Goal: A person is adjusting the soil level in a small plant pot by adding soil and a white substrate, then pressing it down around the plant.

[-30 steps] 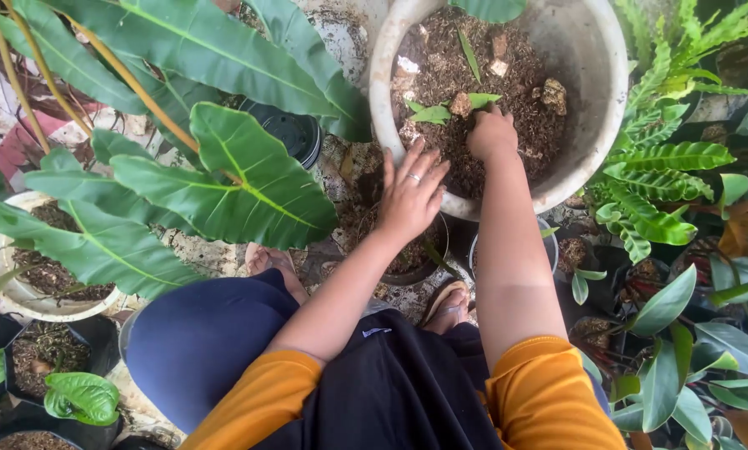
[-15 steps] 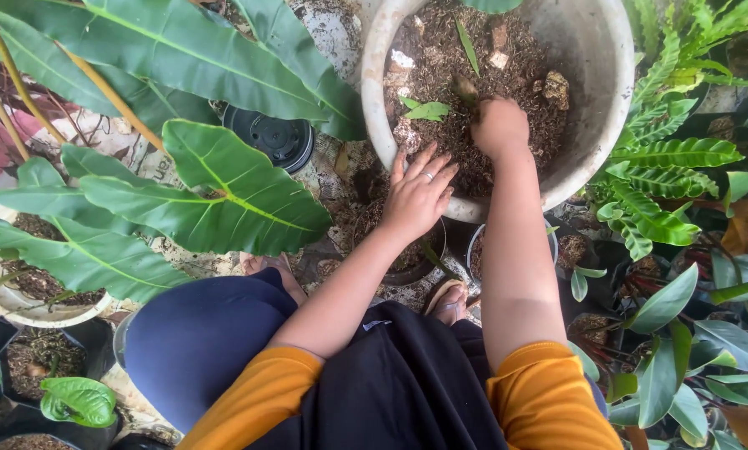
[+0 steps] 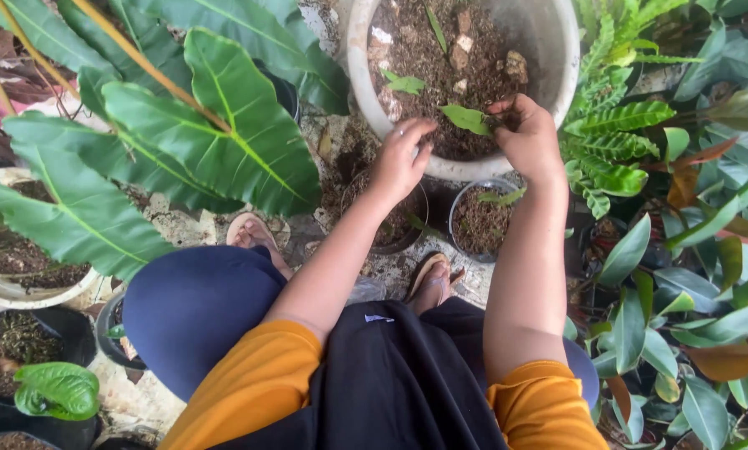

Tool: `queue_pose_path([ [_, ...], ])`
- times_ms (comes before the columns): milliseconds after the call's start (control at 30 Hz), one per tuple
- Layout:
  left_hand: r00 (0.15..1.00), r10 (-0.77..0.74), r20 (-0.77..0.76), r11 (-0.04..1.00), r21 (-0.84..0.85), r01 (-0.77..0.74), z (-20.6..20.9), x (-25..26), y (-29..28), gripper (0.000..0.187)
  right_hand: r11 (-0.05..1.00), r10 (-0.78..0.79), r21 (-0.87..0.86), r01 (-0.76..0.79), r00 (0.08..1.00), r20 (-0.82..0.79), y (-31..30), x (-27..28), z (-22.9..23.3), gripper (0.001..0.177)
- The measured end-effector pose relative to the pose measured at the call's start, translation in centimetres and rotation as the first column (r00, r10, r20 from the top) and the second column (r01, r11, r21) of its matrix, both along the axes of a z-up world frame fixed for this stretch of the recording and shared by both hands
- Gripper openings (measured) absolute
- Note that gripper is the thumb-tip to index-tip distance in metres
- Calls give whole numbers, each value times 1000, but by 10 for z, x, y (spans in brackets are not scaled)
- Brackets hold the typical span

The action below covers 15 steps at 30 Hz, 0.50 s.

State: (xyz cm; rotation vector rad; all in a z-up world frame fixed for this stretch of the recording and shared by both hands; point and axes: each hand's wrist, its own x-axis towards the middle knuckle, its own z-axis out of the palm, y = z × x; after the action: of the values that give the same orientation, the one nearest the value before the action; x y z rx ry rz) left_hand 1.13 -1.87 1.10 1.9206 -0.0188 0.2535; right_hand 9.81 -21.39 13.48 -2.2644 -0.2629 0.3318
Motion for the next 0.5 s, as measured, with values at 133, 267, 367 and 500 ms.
queue_pose_path([
  [133,998,-19,59,1000,25,18,46,-20,8,36,981,136,-143,-128,989,49,7,-41,35,31],
  [267,977,-209,-41,977,-39,208,61,-49,11,37,945,299,-148,-291,954,34,33,-87,71,25],
  [367,903,-357,-240,933,-136,333,99,-64,30,26,947,289,-131,-292,956,-38,46,-100,71,24],
  [500,794,-437,-422,893,-100,439,101,-78,42,17,972,234,57,-228,965,-121,55,-113,51,30],
])
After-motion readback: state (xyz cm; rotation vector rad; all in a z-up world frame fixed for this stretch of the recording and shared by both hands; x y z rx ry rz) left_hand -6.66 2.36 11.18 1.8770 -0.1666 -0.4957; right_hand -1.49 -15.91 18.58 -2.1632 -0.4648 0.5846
